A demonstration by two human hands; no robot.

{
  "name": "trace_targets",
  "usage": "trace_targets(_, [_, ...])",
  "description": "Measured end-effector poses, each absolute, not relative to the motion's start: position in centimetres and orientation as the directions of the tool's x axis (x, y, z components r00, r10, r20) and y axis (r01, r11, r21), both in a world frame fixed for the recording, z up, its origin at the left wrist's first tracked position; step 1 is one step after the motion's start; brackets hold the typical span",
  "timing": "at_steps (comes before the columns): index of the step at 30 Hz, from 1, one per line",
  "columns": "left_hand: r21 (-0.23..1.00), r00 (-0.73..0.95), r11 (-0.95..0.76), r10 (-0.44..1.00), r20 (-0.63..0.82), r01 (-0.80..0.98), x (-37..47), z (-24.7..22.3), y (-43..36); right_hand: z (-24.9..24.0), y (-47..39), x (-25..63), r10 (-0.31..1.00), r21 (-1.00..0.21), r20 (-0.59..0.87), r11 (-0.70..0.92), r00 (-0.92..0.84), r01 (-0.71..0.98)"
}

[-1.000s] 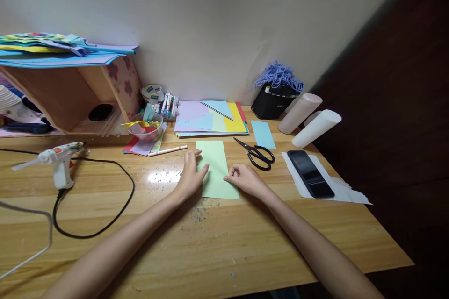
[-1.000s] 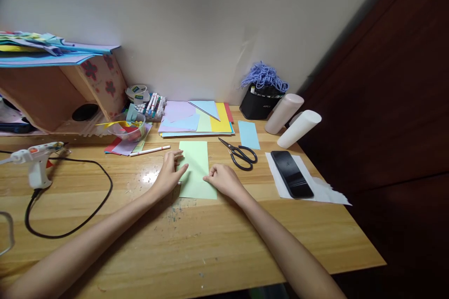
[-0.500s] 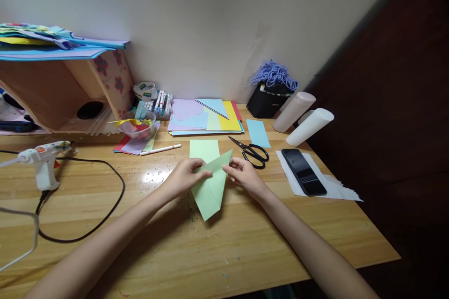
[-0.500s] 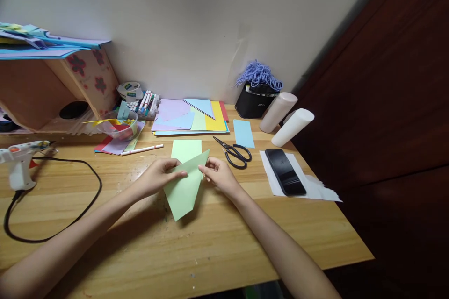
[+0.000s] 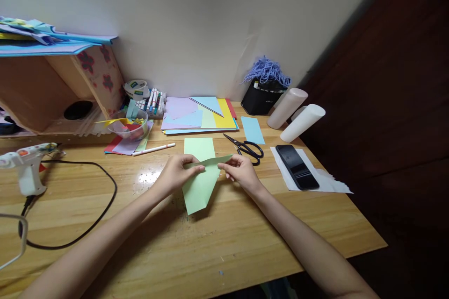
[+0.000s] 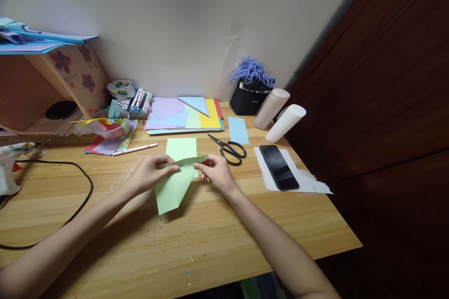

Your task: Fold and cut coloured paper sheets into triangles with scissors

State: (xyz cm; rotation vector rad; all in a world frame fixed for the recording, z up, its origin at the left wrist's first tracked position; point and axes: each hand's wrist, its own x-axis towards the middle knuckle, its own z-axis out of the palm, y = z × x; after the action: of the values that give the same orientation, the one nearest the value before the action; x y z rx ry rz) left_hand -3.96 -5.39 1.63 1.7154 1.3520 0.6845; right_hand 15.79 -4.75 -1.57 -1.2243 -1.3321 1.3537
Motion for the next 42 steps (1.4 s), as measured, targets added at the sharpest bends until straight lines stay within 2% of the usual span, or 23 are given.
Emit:
trace_targets(5, [0.874, 0.259, 0.017, 0.952, -0.162, 0.486, -4.1, 1.0, -5.0, -2.1, -4.6, 16.0, 0.975, -0.998, -0.052, -0.041, -0.217, 0.056])
trace_targets(11, [0.872, 0.259, 0.02, 0.951, -0.167, 0.489, -4.1, 0.3, -4.9, -2.6, -4.3, 16.1, 0.996, -0.999, -0.019, -0.016, -0.092, 0.036])
trace_targets(16, [0.869, 0.263, 0.055, 0.942, -0.207, 0.491, -3.9, 0.2, -4.9, -2.5, -4.2, 16.2, 0.991, -1.0, 0.009, 0.009, -0.132, -0.005])
trace_targets(25, [0.868, 0.316, 0.061, 0.917, -0.243, 0.492, -3.9, 0.6, -5.2, -3.3, -4.1, 16.2, 0.996, -0.998, -0.011, -0.016, -0.086, -0.063])
trace_targets(28, [0.876, 0.3, 0.067, 0.925, -0.235, 0.478, -3.8, 0.5, -5.1, -3.0, -4.3, 16.0, 0.983, -0.993, -0.069, -0.085, -0.172, -0.084])
trace_targets(31, [0.886, 0.275, 0.08, 0.935, -0.226, 0.456, -3.9, 0.3, -5.1, -2.7, -4.7, 15.7, 0.933, -0.989, -0.132, -0.145, -0.334, -0.014])
trace_targets(35, [0.888, 0.412, 0.08, 0.865, -0.288, 0.452, -4.2, 0.3, -5.1, -2.9, -5.0, 15.4, 0.93, -0.987, -0.151, -0.122, -0.334, 0.107])
trace_targets(38, [0.891, 0.463, -0.023, 0.86, -0.214, 0.453, -4.0, 0.7, -4.8, -2.7, -4.9, 15.0, 0.912, -0.98, -0.159, -0.099, -0.378, 0.174])
trace_targets(42, [0.86, 0.382, -0.198, 0.924, 0.003, 0.47, -2.8, 1.1, -3.7, -1.7, -4.5, 14.3, 0.865, -0.97, -0.19, -0.094, -0.464, 0.222])
